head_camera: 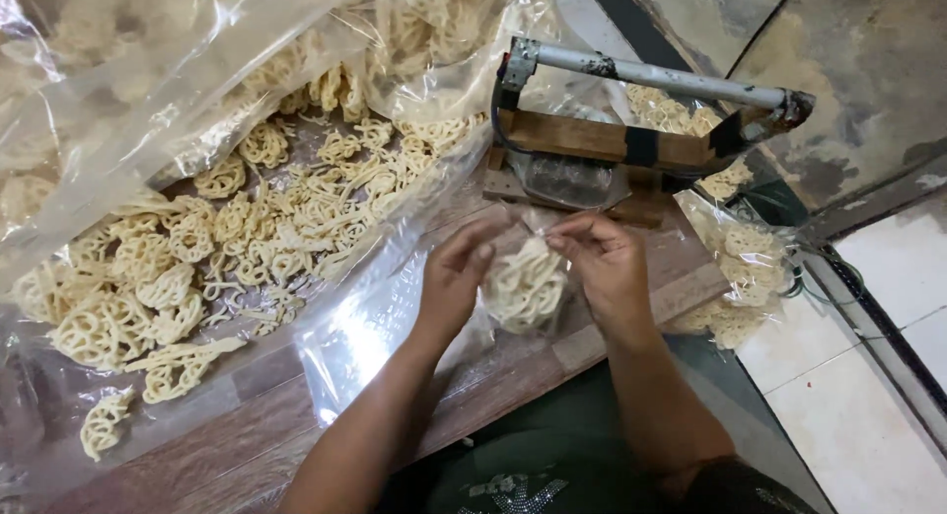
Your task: Packaging crackers into plastic bags and sealing them with a manual heat sealer
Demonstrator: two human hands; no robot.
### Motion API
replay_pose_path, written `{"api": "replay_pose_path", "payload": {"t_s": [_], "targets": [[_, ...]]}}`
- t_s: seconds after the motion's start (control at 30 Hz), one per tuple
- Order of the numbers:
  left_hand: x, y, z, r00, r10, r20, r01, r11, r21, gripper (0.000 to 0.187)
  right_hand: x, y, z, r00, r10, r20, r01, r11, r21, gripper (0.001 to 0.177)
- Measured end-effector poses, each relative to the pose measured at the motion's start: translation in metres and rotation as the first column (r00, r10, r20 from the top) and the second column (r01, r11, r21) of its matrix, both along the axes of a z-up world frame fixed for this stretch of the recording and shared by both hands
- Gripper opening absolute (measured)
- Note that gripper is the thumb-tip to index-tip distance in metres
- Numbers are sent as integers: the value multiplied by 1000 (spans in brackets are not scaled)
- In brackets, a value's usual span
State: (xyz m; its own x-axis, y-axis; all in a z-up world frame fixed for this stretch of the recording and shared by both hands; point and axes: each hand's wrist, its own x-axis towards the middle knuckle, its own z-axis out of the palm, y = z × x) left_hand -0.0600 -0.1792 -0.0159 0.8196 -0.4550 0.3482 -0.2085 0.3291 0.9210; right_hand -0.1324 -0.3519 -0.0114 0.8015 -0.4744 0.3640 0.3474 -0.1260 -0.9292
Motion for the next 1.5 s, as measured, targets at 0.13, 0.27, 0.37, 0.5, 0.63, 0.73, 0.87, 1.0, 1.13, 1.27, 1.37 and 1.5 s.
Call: {"api": "replay_pose_path", "payload": {"t_s": [0.13, 0.27, 0.37, 0.5, 0.63, 0.73, 0.87, 1.0, 1.13, 1.27, 1.37, 1.5], "targets": [[7, -9, 2, 991, 117, -57, -116, 993, 9, 21, -7, -12, 3, 999, -27, -40, 25, 998, -66, 11], [10, -15, -2, 989, 146, 38, -147, 989, 30, 17, -6, -11, 7, 995, -37, 89, 24, 991, 135, 12], [17, -19, 9, 968, 214, 133, -228, 968, 106, 13, -5, -32, 1, 993, -67, 92, 55, 990, 126, 10], [20, -19, 57, 996, 72, -52, -64, 989, 137, 32, 16, -60, 1, 994, -2, 113, -22, 976, 215, 25], [27, -28, 48, 972, -21, -232, 44, 995, 94, 32, 7, -70, -6, 997, 18, 78, -33, 981, 190, 35], [29, -31, 55, 970, -28, -240, 83, 971, 223, 21, -4, -80, 5, 998, -70, 1, 69, 978, -197, 34], [36, -37, 50, 919, -114, 376, -109, 847, 521, 26, -12, -118, -7, 984, -165, -69, 96, 813, -575, 13], [49, -72, 57, 706, 0, 709, -425, 800, 423, 3, -6, -114, 13, 963, -258, -78, 200, 877, -438, 11], [63, -125, 51, 907, 194, 374, -300, 921, 249, 13, 27, -108, 27, 945, -326, 36, 326, 945, 7, 12], [79, -157, 38, 937, 215, -277, -220, 975, 13, 21, 55, -121, 21, 888, -442, 129, 373, 854, 363, 9], [82, -163, 32, 905, 188, -382, -232, 970, -73, 25, 65, -130, 11, 872, -471, 135, 388, 832, 396, 11], [81, -167, 33, 887, 167, -431, -263, 949, -174, 25, 65, -125, 17, 864, -480, 151, 383, 822, 421, 12]]}}
